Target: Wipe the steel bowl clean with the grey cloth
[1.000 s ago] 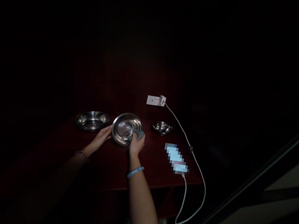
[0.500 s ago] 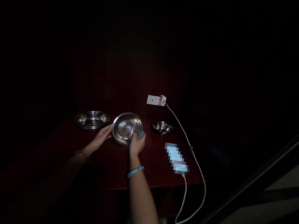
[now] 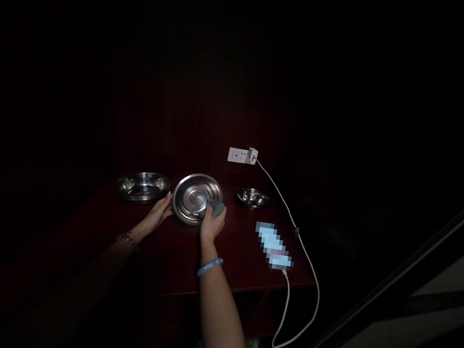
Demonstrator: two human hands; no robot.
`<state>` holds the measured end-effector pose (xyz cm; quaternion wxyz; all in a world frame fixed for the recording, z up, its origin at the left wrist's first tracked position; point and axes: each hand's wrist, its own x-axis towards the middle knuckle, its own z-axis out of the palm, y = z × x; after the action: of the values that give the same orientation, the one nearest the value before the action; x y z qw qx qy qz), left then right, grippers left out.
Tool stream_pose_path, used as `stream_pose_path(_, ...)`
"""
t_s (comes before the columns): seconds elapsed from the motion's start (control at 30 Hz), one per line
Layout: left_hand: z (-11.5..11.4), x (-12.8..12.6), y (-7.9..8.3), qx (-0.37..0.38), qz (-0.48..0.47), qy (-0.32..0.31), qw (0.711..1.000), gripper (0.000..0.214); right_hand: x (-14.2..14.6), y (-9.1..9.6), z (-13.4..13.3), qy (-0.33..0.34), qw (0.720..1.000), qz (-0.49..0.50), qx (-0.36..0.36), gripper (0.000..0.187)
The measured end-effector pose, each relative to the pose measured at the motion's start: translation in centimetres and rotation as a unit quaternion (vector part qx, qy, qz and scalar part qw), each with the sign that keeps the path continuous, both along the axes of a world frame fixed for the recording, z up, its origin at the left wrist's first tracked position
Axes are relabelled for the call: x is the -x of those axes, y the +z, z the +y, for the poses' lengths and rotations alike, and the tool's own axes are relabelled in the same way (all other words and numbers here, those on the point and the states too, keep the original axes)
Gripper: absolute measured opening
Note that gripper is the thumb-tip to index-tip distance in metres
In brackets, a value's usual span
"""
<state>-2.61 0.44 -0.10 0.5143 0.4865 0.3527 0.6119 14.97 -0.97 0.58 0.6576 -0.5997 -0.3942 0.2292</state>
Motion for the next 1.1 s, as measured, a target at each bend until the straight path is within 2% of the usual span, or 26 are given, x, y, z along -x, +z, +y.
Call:
stream_pose_path(0.37, -0.3, -0.3, 0.7, -0.014, 0.055, 0.007, 0.998, 0.072, 0.2, 0.1, -0.3, -0.008, 0.999, -0.031, -0.006, 0.027)
stream_pose_path(0.5, 0.0, -0.7, 0.9, -0.035, 0.045, 0.015, 0.998, 0.070, 0.2, 0.2, -0.4, -0.011, 0.999, -0.032, -0.007, 0.025)
stream_pose_path(0.67, 0.1, -0.4, 1.2, -0.019, 0.040, 0.023, 0.999, 0.064, 0.2, 0.1, -0.3, -0.012, 0.999, -0.042, -0.002, 0.024)
stream_pose_path(0.87, 0.2, 0.0, 1.5, -0.034, 0.058, 0.046, 0.997, 0.050, 0.4, -0.2, -0.2, 0.000, 0.998, -0.055, -0.025, 0.023)
stream_pose_path(1.1, 0.3, 0.3, 1.4, -0.035, 0.091, 0.111, 0.989, 0.019, 0.6, -0.1, -0.6, 0.016, 0.995, -0.099, -0.013, 0.026)
